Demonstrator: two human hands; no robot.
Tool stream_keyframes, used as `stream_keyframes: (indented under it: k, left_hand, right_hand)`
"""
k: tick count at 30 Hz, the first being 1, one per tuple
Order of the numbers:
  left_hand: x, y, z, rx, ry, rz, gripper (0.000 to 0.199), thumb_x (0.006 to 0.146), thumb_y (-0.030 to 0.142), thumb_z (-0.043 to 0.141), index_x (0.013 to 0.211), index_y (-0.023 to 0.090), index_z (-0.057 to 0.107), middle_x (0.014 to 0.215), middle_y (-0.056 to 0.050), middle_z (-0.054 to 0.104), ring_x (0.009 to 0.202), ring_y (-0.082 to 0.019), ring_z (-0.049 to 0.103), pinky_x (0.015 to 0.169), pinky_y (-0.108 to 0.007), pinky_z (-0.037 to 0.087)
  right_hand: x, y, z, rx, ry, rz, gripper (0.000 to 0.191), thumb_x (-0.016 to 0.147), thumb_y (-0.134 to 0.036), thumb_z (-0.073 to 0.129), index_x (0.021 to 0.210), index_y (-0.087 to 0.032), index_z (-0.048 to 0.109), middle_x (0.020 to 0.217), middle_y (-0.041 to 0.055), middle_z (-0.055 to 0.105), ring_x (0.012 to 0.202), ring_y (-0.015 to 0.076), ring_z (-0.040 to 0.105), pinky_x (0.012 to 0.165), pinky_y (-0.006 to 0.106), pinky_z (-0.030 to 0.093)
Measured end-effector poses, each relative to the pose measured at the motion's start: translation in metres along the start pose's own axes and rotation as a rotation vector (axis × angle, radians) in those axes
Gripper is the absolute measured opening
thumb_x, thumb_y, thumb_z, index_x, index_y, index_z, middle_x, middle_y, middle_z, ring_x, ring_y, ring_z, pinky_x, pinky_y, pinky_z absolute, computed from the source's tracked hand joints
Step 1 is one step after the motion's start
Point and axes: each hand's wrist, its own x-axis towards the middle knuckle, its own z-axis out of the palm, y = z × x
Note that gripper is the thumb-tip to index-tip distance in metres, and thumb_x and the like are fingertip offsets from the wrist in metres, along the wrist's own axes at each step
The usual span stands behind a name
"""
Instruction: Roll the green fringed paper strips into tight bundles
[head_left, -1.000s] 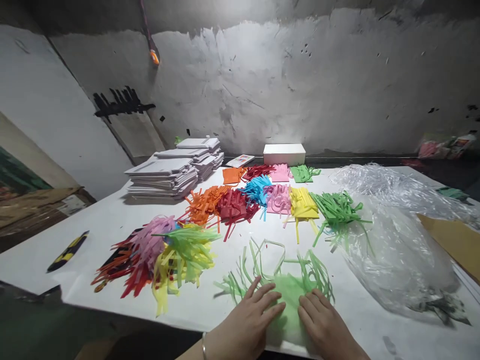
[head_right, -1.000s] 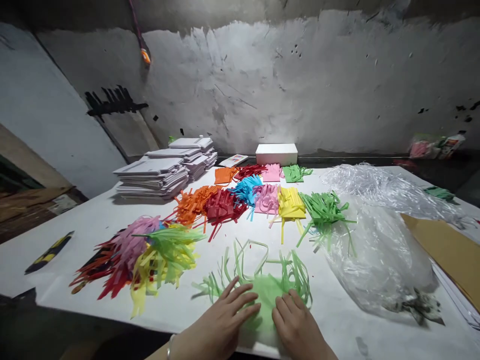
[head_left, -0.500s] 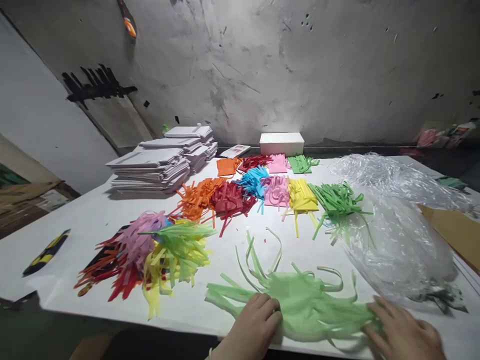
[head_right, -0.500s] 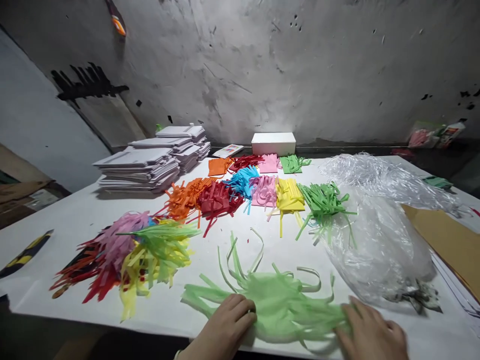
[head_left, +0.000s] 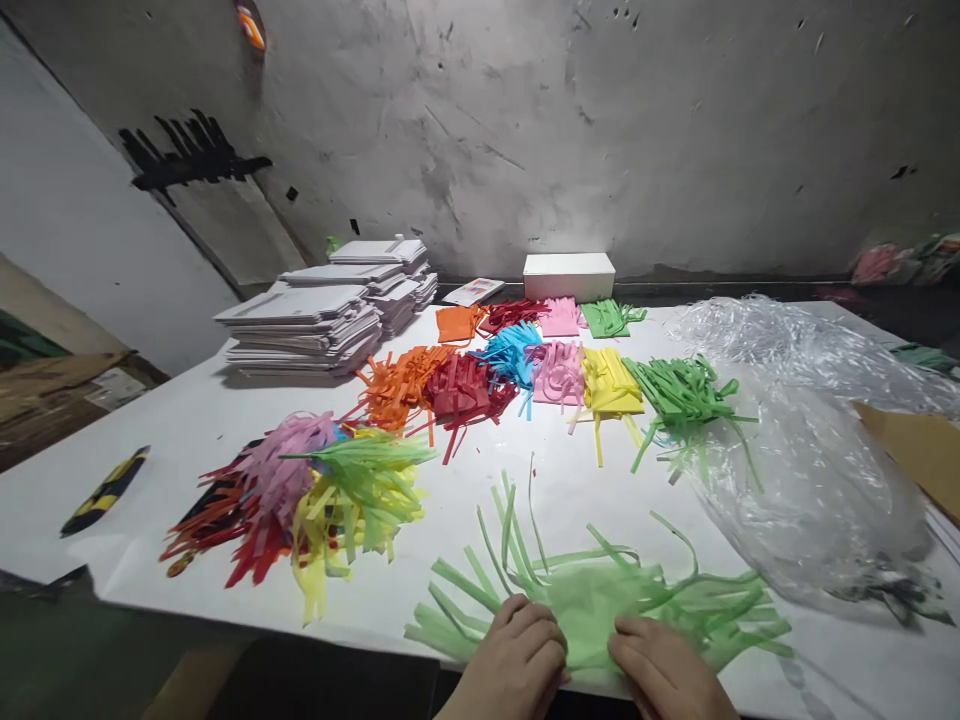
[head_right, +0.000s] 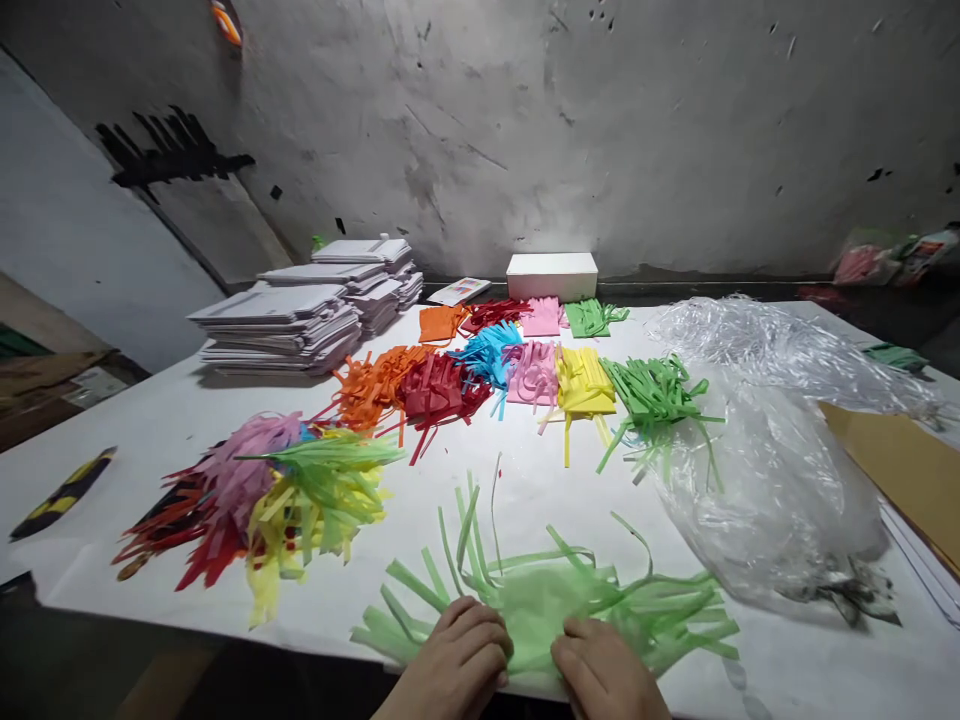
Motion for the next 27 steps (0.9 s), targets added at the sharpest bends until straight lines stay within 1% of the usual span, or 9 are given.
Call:
stream_keyframes:
  k: [5, 7, 10, 13, 16, 18, 21, 23, 27]
  left_hand:
    - [0.004, 0.002, -0.001, 0.01, -0.099, -0.225, 0.027, 0.103, 0.014, 0.032, 0.085, 0.02, 0.052, 0.075, -0.003, 0.064, 0.07, -0.02, 0.059, 0.072, -0.033, 0.047]
    - [0.014, 0.003, -0.002, 0.081, -0.204, -0.401, 0.029, 0.103, 0.016, 0.034, 0.085, 0.02, 0.056, 0.078, -0.004, 0.066, 0.073, -0.022, 0.062, 0.071, -0.034, 0.048]
    - [0.034, 0.005, -0.003, 0.21, -0.366, -0.623, 0.03, 0.103, 0.017, 0.038, 0.086, 0.02, 0.062, 0.081, -0.006, 0.071, 0.077, -0.025, 0.067, 0.073, -0.037, 0.049]
    - [0.051, 0.003, -0.002, 0.27, -0.412, -0.709, 0.029, 0.101, 0.017, 0.043, 0.085, 0.019, 0.067, 0.078, -0.008, 0.073, 0.077, -0.028, 0.07, 0.07, -0.038, 0.048]
    - [0.058, 0.0, 0.0, 0.29, -0.428, -0.722, 0.026, 0.099, 0.018, 0.047, 0.086, 0.018, 0.069, 0.076, -0.009, 0.075, 0.075, -0.029, 0.073, 0.066, -0.035, 0.046]
    - [0.06, -0.002, 0.001, 0.297, -0.443, -0.718, 0.024, 0.098, 0.018, 0.048, 0.088, 0.017, 0.07, 0.075, -0.009, 0.076, 0.072, -0.029, 0.074, 0.063, -0.033, 0.045]
    - [0.061, -0.004, 0.001, 0.296, -0.451, -0.708, 0.023, 0.097, 0.018, 0.049, 0.087, 0.016, 0.07, 0.074, -0.009, 0.076, 0.07, -0.029, 0.074, 0.06, -0.033, 0.043]
    - [0.063, -0.006, 0.0, 0.287, -0.442, -0.702, 0.023, 0.097, 0.019, 0.05, 0.086, 0.016, 0.07, 0.073, -0.009, 0.075, 0.068, -0.028, 0.073, 0.06, -0.032, 0.043]
    - [0.062, -0.006, -0.009, 0.268, -0.381, -0.688, 0.011, 0.095, 0.018, 0.057, 0.093, 0.017, 0.068, 0.087, -0.008, 0.075, 0.081, -0.026, 0.071, 0.071, -0.035, 0.048]
  right_hand:
    - [0.004, 0.011, -0.014, 0.109, -0.072, 0.192, 0.022, 0.098, -0.011, 0.047, 0.111, -0.023, 0.06, 0.094, 0.0038, 0.071, 0.093, 0.0206, 0.068, 0.088, 0.035, 0.051]
    - [0.01, 0.014, -0.009, 0.062, -0.066, 0.305, 0.013, 0.101, -0.019, 0.049, 0.1, -0.024, 0.061, 0.085, 0.0015, 0.067, 0.082, 0.0198, 0.065, 0.078, 0.034, 0.048]
    - [0.016, 0.018, 0.007, -0.069, -0.009, 0.401, 0.019, 0.106, -0.03, 0.045, 0.093, -0.024, 0.059, 0.077, -0.0006, 0.064, 0.075, 0.0198, 0.063, 0.075, 0.036, 0.042]
    - [0.021, 0.02, 0.019, -0.167, 0.04, 0.47, 0.028, 0.109, -0.038, 0.037, 0.101, -0.022, 0.059, 0.08, 0.0021, 0.067, 0.074, 0.0215, 0.062, 0.077, 0.039, 0.038]
    - [0.03, 0.02, 0.015, -0.24, 0.064, 0.523, 0.03, 0.108, -0.04, 0.038, 0.109, -0.019, 0.059, 0.086, 0.0076, 0.069, 0.08, 0.0263, 0.062, 0.082, 0.046, 0.037]
    - [0.036, 0.017, 0.004, -0.276, 0.109, 0.496, 0.023, 0.106, -0.03, 0.042, 0.113, -0.019, 0.06, 0.1, 0.012, 0.069, 0.094, 0.03, 0.062, 0.093, 0.054, 0.035]
    - [0.043, 0.01, -0.008, -0.094, 0.09, 0.251, 0.024, 0.099, -0.012, 0.046, 0.115, -0.02, 0.062, 0.11, 0.0096, 0.066, 0.109, 0.027, 0.059, 0.109, 0.054, 0.029]
    - [0.045, 0.005, -0.007, 0.059, 0.031, 0.128, 0.023, 0.096, -0.01, 0.047, 0.107, -0.022, 0.063, 0.099, 0.0042, 0.067, 0.102, 0.0225, 0.06, 0.111, 0.048, 0.03]
    - [0.044, 0.0, 0.008, 0.077, 0.086, 0.139, 0.026, 0.095, -0.003, 0.043, 0.089, -0.021, 0.061, 0.08, 0.0005, 0.062, 0.08, 0.0178, 0.058, 0.098, 0.041, 0.039]
